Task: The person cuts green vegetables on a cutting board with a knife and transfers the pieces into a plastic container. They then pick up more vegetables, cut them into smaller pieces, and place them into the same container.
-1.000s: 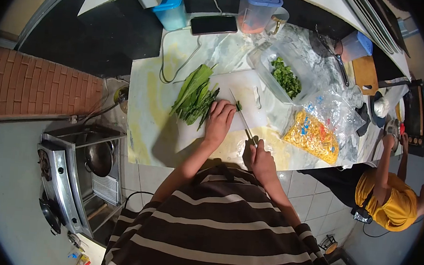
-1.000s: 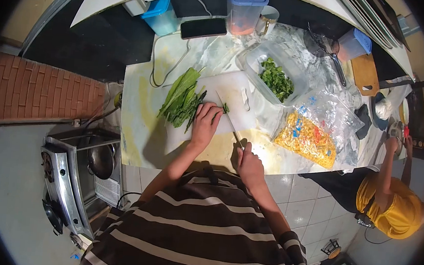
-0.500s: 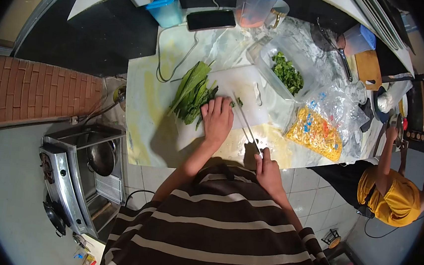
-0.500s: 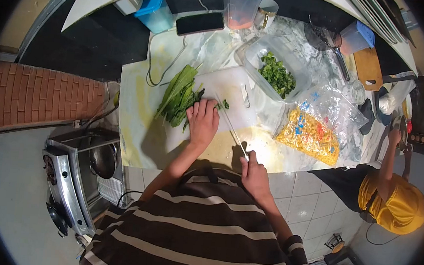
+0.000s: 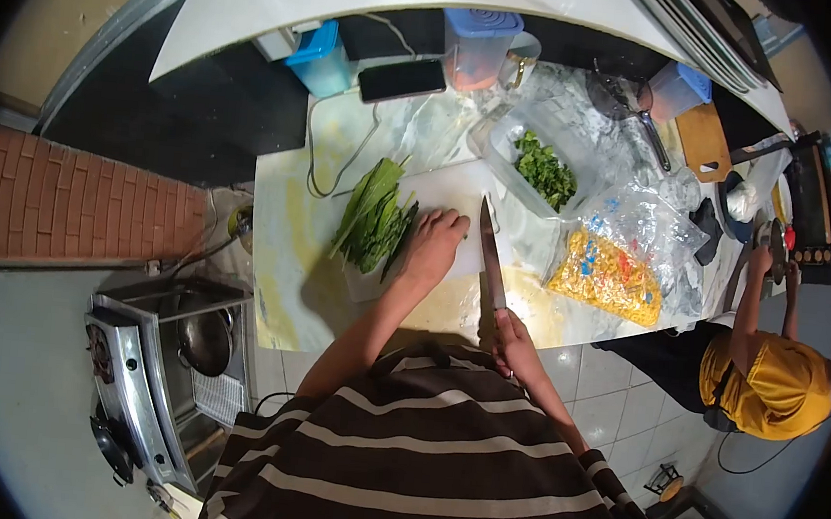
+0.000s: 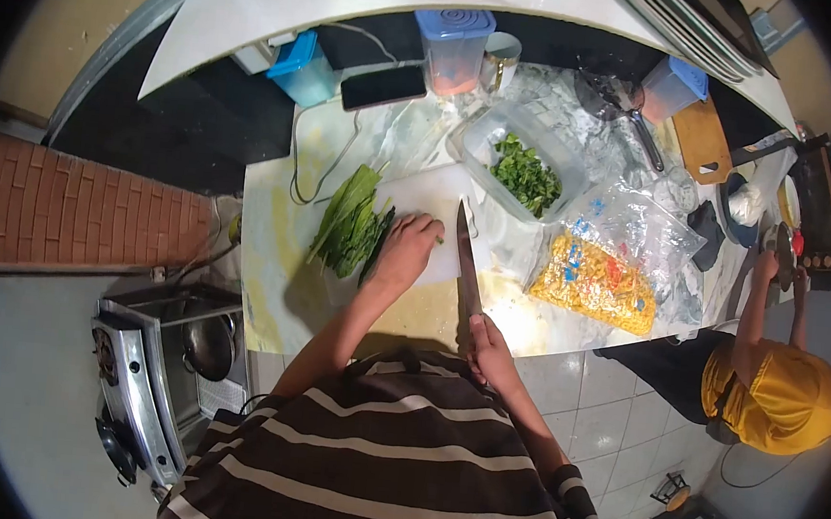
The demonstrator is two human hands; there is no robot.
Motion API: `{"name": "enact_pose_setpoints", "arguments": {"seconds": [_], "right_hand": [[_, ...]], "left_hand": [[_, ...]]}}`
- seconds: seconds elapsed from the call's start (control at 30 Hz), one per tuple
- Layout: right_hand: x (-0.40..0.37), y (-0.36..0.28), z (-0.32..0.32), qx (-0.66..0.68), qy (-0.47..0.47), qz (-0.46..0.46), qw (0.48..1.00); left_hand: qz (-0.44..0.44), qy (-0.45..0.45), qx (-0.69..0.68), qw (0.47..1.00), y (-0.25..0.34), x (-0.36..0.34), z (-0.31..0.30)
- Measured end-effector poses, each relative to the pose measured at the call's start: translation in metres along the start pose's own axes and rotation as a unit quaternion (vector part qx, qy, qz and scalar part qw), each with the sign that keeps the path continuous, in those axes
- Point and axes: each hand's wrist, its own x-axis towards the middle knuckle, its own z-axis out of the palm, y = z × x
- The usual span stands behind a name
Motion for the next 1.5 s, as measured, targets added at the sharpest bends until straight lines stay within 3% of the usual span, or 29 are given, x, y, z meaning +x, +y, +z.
{"name": "enact_pose_setpoints", "arguments": {"seconds": [0.1,0.17,0.23,0.37,0.4,0.47,0.53,0.7,0.87,1.03,1.13,1.2,1.33,1.5], "right_hand": [[-0.002,0.006,-0.003,0.023,0.003,-0.016,1.000],[-0.008,0.008,-0.001,0.038,0.002,-0.023,0.999],[-0.013,0.004,0.002,0.051,0.027,-0.018,0.998],[-0.023,0.004,-0.001,0.053,0.023,-0.047,0.997],[-0.024,0.006,-0.002,0.063,0.027,-0.043,0.997],[-0.028,0.011,-0.002,0.081,0.030,-0.031,0.996],[-0.028,0.013,-0.005,0.081,0.036,-0.043,0.995],[-0.015,0.013,-0.004,0.046,0.015,-0.043,0.998],[0.000,-0.004,0.005,0.019,-0.013,-0.025,0.999],[0.006,-0.007,0.004,0.026,-0.002,-0.010,1.000],[0.014,-0.003,0.003,-0.061,0.057,-0.056,0.995],[0.015,-0.006,0.006,-0.227,0.099,-0.118,0.962],[0.008,-0.035,0.021,-0.323,0.108,-0.067,0.938],[0.010,-0.037,0.025,-0.449,0.099,-0.085,0.884]], "left_hand": [[0.011,0.023,-0.045,0.999,0.015,0.021,-0.015],[-0.035,0.080,-0.252,0.964,0.040,0.060,-0.037],[0.047,0.107,-0.255,0.960,0.056,0.100,-0.047],[0.064,0.058,-0.368,0.926,0.065,0.136,-0.037],[0.069,0.054,-0.367,0.926,0.063,0.129,-0.037],[0.106,0.136,-0.277,0.945,0.049,0.096,-0.042],[0.009,0.075,-0.258,0.963,0.034,0.049,-0.051],[-0.014,0.098,-0.097,0.990,0.011,-0.041,-0.034],[-0.060,0.125,0.069,0.988,0.015,-0.056,-0.011],[-0.046,0.132,0.060,0.988,-0.008,-0.042,0.009],[-0.023,0.156,0.040,0.987,-0.017,-0.027,0.010],[-0.024,0.160,0.034,0.986,-0.019,-0.022,0.010],[-0.001,0.170,-0.004,0.985,-0.019,-0.026,0.009],[0.003,0.148,-0.017,0.989,-0.022,-0.037,0.012]]}}
